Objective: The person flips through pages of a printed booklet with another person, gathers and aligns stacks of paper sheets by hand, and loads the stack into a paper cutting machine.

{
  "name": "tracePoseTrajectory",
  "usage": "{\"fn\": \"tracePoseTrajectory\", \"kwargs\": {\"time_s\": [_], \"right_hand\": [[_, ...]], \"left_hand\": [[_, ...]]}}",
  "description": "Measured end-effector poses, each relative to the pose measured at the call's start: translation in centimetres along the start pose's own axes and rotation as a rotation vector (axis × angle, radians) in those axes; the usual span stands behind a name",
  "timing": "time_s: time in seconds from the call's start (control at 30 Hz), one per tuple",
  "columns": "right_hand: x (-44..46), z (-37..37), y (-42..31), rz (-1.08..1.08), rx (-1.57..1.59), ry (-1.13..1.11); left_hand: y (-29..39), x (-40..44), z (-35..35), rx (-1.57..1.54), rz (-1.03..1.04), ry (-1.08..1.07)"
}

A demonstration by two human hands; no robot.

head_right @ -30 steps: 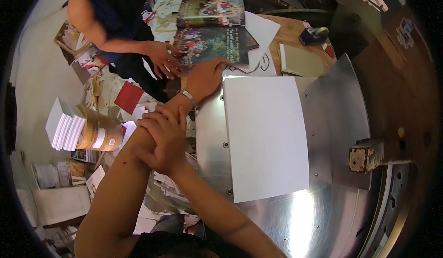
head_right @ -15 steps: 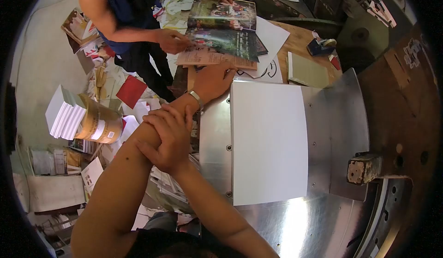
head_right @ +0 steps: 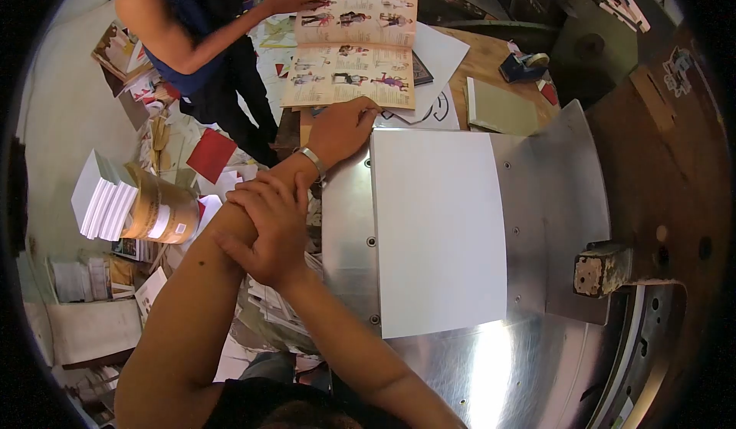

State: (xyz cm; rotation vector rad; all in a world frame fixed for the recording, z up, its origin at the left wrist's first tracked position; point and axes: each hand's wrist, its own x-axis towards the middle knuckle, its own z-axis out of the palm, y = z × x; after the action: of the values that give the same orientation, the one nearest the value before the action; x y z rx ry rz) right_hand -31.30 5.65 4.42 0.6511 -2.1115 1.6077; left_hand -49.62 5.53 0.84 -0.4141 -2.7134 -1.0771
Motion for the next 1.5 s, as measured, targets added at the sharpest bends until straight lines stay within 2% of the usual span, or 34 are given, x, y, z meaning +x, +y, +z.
{"fn": "tracePoseTrajectory", "kwargs": {"time_s": [0.1, 0.3, 0.5, 0.6, 1.3, 1.5], "right_hand": [[-0.1, 0.0, 0.0, 0.007, -0.009, -0.005], [0.0, -0.1, 0.1, -0.001, -0.014, -0.028], [0.1, 0.0, 0.0, -0.015, -0.037, -0.024], [0.2, 0.0, -0.1, -0.015, -0.035, -0.021], [0.0, 0.2, 0.1, -0.006, -0.035, -0.005], [0.0, 0.2, 0.0, -0.004, -0.036, -0.006]], "left_hand": [[-0.1, 0.0, 0.0, -0.001, 0.037, 0.031], [0.5, -0.2, -0.6, 0.008, -0.04, -0.031], [0.4, -0.4, -0.4, 0.011, 0.016, 0.055], [1.0, -0.4, -1.0, 0.018, -0.047, -0.011], [0.1, -0.1, -0.2, -0.038, 0.022, 0.033], [0.2, -0.2, -0.3, 0.014, -0.012, -0.002]]}}
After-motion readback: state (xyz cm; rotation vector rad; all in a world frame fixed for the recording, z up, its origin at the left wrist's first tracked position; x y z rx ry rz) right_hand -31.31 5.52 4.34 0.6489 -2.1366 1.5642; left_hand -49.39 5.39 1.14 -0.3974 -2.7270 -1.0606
